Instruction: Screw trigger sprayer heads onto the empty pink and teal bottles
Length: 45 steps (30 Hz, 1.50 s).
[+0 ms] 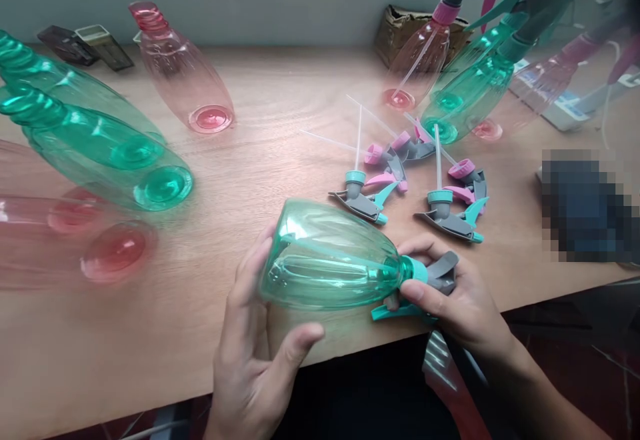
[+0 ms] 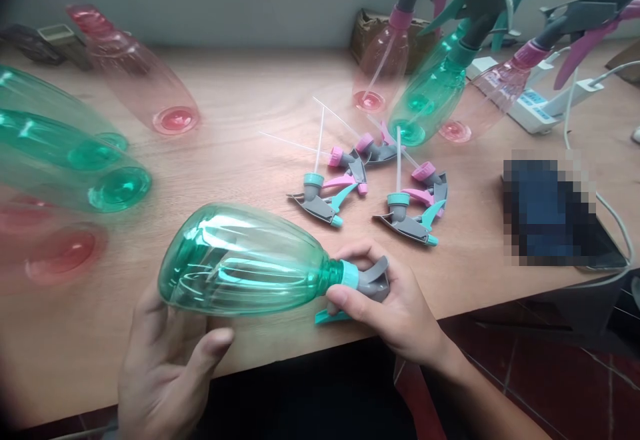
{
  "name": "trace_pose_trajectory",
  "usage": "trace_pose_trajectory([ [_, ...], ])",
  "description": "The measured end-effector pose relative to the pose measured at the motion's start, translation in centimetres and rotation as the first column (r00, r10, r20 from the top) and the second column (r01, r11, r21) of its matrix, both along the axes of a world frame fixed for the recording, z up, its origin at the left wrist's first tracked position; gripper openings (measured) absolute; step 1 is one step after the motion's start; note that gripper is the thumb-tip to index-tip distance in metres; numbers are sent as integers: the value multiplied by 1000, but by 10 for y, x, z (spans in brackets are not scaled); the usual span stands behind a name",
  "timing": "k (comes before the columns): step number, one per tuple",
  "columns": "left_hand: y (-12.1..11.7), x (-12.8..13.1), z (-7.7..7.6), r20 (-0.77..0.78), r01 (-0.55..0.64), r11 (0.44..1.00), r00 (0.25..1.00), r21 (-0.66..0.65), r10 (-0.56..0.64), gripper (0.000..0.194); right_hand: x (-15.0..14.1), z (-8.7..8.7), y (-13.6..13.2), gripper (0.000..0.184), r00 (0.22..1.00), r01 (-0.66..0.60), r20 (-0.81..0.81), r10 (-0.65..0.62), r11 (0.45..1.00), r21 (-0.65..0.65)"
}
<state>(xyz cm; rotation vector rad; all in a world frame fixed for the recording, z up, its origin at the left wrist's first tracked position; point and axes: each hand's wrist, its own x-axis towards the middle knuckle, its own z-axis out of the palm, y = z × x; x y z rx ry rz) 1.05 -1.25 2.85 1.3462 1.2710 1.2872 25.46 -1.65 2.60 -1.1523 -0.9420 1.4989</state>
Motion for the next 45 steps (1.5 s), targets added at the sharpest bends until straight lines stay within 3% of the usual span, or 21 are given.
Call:
trace_pose_trajectory([
  [5, 4, 0, 3, 73, -55, 998, 996, -18, 56, 60, -1, 1, -1, 28, 999, -44, 6, 44, 999, -11],
  [9, 3, 1, 1, 47, -110, 990, 992, -85, 115, 58, -1, 1, -1, 27, 1000, -28, 10, 28, 999, -28],
  [14, 3, 2, -2, 9, -64, 996, 998, -59, 65, 54, 0, 1, 1, 25, 1000, -21, -9, 21, 1000, -7],
  [19, 2, 0, 1, -13, -49, 994, 999, -93, 48, 74, 1, 0, 1, 26, 999, -44, 0, 44, 999, -16],
  [27, 2, -3, -1, -9, -63, 988, 998, -138, 63, 70, 2, -2, -1, 31, 997, -71, 40, 73, 997, -43],
  [32, 2, -4, -6, -81, -18, 996, 997, -92, 11, 66, -1, 2, 0, 32, 1000, 4, 14, -3, 999, -49],
  [38, 0, -2, -3, -27, -26, 995, 999, -92, 23, 82, 0, 1, 0, 31, 999, -14, 39, 16, 999, -48],
  [45, 4, -1, 0, 22, -43, 997, 999, -64, 45, 58, 0, 1, -1, 32, 999, -15, 34, 17, 998, -53],
])
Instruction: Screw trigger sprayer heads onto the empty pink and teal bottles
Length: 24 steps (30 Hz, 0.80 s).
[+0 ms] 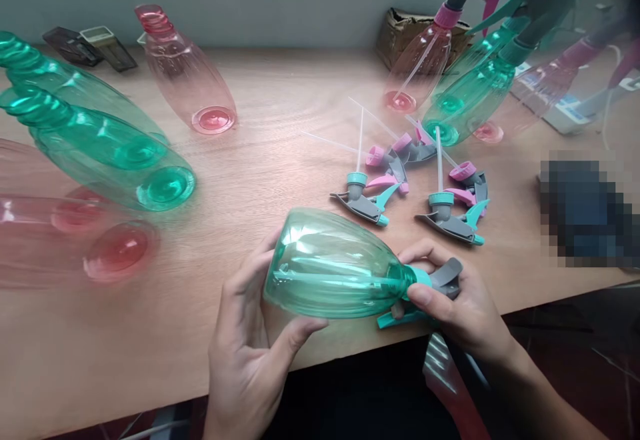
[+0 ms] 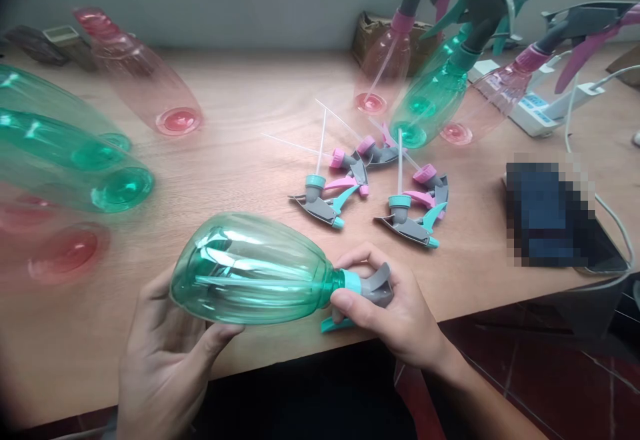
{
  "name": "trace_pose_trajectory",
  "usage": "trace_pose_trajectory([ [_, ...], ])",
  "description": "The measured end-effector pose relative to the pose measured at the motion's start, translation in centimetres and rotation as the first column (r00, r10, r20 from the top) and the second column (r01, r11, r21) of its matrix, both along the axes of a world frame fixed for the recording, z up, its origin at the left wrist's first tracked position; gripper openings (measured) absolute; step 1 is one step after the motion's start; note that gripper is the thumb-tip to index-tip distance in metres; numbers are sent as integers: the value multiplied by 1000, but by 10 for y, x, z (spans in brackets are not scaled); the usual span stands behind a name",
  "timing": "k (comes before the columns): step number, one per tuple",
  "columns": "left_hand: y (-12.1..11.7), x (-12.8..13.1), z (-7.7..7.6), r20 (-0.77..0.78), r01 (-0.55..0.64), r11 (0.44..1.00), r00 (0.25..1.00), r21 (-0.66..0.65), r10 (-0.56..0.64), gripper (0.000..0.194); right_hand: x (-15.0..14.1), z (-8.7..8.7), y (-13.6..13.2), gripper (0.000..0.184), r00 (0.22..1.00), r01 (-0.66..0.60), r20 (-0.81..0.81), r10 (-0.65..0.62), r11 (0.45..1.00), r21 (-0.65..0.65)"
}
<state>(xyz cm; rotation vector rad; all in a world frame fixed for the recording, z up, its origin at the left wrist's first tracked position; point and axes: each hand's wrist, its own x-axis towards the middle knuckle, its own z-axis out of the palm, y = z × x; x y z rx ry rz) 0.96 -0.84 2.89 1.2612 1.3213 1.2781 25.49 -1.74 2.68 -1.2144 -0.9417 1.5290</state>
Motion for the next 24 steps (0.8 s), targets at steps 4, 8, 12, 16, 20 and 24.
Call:
trace_pose_trajectory([
  [4, 4, 1, 0, -70, 22, 998, 997, 54, -18, 55, -3, 4, 0, 36, 997, 71, -15, -71, 997, -22],
  [8, 3, 0, -2, -103, 39, 999, 994, 27, -36, 70, -2, 2, 1, 34, 1000, 16, 9, -16, 1000, -4],
  [12, -1, -1, -4, -52, 52, 999, 997, -2, -52, 80, 0, -1, 1, 33, 998, -37, 42, 37, 999, 0],
  [16, -2, -2, -4, 16, 36, 999, 999, -28, -36, 69, 0, -2, 1, 32, 994, -55, 95, 53, 998, 17],
  [20, -2, -2, -1, -21, -27, 997, 999, -76, 25, 65, 2, -4, -1, 34, 984, -71, 164, 65, 997, 30],
  [24, -2, -1, 0, -17, -18, 997, 1000, -78, 17, 61, 2, -3, -1, 33, 984, -71, 165, 66, 997, 26],
])
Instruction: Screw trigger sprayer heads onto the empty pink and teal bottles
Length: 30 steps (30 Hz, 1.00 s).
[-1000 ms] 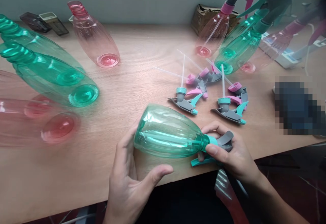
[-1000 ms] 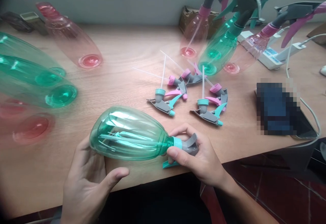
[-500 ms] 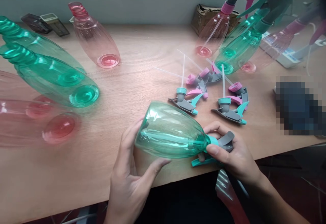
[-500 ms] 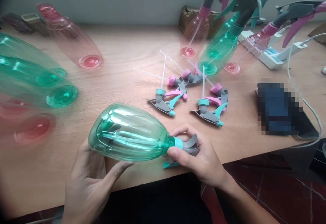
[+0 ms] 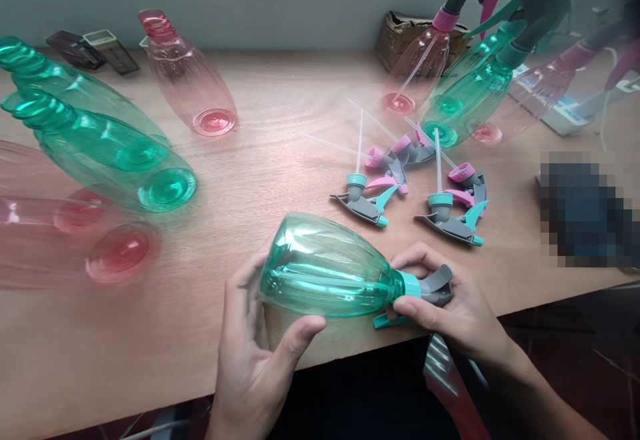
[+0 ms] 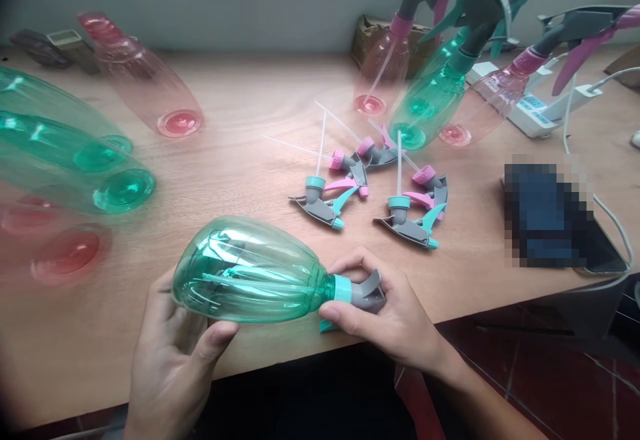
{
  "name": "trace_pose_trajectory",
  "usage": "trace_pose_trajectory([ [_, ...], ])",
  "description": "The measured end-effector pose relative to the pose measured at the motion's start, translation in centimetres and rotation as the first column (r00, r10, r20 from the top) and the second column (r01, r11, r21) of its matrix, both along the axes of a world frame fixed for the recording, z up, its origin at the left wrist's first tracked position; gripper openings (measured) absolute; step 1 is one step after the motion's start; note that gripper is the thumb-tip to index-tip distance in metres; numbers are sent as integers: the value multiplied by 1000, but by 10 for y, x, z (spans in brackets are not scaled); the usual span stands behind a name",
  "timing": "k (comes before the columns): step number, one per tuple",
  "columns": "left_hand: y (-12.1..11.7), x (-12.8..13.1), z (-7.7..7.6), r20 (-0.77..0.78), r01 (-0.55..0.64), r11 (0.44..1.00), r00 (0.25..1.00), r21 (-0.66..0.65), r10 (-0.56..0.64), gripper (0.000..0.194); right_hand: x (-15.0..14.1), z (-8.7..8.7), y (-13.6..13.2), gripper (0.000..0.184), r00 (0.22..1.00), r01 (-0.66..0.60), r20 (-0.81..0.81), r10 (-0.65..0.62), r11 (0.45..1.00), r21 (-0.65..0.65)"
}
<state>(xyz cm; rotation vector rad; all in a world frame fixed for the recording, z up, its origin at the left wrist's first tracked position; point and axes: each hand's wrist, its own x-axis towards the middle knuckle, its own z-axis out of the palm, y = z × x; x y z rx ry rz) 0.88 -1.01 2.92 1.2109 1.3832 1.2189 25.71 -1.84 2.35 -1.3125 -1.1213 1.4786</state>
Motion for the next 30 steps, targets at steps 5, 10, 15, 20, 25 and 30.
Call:
trace_pose_trajectory([
  [5, 1, 0, -2, -14, 67, 997, 998, 23, -67, 61, -2, 4, 1, 32, 997, 6, -78, -7, 1000, -13],
  [10, 0, -3, -1, -50, 126, 988, 991, 91, -122, 66, -1, 3, 2, 35, 991, 32, -127, -35, 999, -30],
  [15, -2, -1, 1, 15, 114, 989, 993, 94, -116, 70, -1, 1, 2, 32, 988, 26, -152, -29, 999, -23],
  [20, 0, 0, 1, 34, 60, 996, 997, 64, -62, 60, 0, 1, -2, 32, 998, 1, -56, -1, 1000, -1],
  [25, 1, 1, 4, -3, 79, 994, 997, 73, -79, 52, 0, -1, -2, 35, 999, 1, -35, -1, 1000, -9],
  [30, 1, -1, 4, -60, 137, 990, 989, 39, -135, 59, -3, 0, 0, 31, 987, 19, -161, -21, 1000, -19],
])
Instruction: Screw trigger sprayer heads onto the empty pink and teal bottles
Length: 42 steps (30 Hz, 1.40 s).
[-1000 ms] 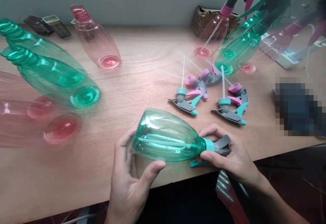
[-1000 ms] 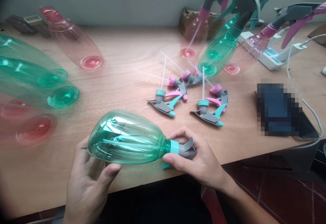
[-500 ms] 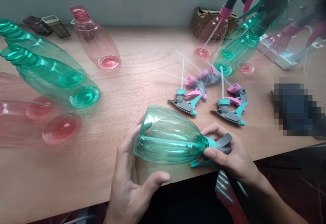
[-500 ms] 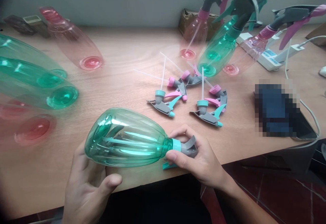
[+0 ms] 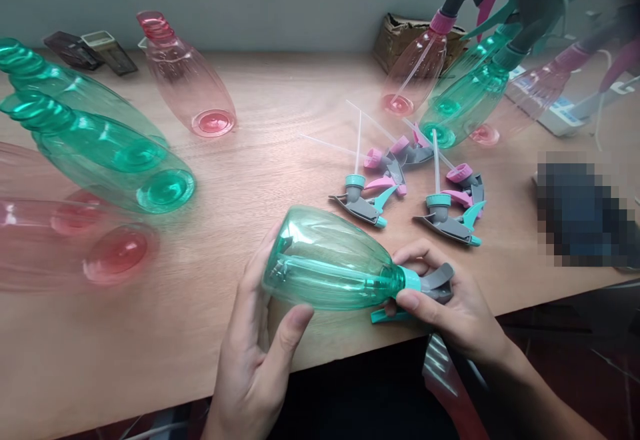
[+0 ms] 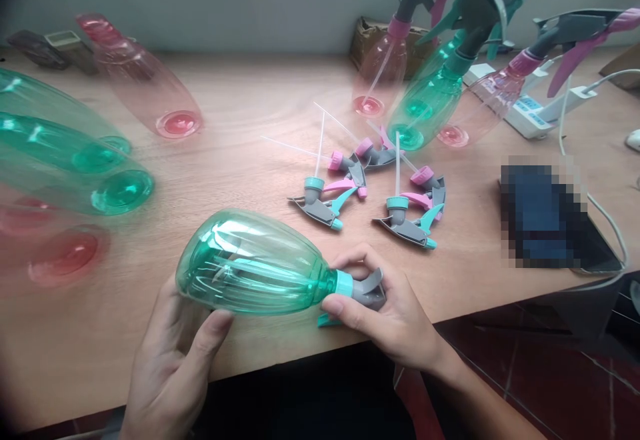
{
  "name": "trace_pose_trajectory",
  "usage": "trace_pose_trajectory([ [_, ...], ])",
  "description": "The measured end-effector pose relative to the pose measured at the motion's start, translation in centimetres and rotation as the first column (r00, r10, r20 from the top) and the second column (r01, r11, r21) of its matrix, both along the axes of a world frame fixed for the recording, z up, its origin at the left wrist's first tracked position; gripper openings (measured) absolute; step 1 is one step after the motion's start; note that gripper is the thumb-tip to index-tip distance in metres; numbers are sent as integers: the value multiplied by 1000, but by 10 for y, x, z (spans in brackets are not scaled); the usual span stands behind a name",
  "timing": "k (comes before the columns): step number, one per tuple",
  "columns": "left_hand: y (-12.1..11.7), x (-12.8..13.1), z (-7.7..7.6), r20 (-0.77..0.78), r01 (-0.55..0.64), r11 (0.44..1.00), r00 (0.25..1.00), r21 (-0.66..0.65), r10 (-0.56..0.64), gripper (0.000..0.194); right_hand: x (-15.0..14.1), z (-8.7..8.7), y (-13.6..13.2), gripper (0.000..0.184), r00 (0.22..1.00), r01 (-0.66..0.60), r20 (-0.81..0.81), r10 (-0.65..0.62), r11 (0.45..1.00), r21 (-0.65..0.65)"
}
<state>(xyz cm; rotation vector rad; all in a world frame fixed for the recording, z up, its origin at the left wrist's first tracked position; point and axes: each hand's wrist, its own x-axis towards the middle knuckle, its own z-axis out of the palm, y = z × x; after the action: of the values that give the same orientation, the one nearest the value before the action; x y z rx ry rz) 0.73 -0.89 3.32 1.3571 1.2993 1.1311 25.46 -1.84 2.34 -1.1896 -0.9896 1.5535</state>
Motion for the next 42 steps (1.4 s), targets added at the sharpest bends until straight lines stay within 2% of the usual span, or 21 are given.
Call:
trace_pose_trajectory([
  [7, 0, 0, 1, -41, 28, 999, 999, -29, -29, 61, 0, 0, 1, 25, 999, 32, -41, -30, 998, 48],
  [11, -1, 0, 1, 17, 44, 998, 999, -35, -43, 64, 0, 0, 2, 25, 999, 26, -42, -24, 999, 45],
  [17, -5, -5, -8, 111, 37, 998, 993, -58, -30, 71, -1, -1, 2, 26, 998, -4, -56, 6, 999, 35],
  [24, -3, -2, -4, 29, -12, 999, 999, -53, 13, 65, 0, -2, 1, 28, 999, -7, -33, 8, 999, 31],
  [29, -2, -2, -3, 59, 18, 999, 998, -45, -15, 65, 0, -1, 1, 27, 1000, -11, -20, 11, 1000, 29],
  [42, -2, -2, -2, -10, 48, 998, 999, -37, -48, 65, 0, 2, 2, 26, 1000, -7, -21, 7, 999, 37],
])
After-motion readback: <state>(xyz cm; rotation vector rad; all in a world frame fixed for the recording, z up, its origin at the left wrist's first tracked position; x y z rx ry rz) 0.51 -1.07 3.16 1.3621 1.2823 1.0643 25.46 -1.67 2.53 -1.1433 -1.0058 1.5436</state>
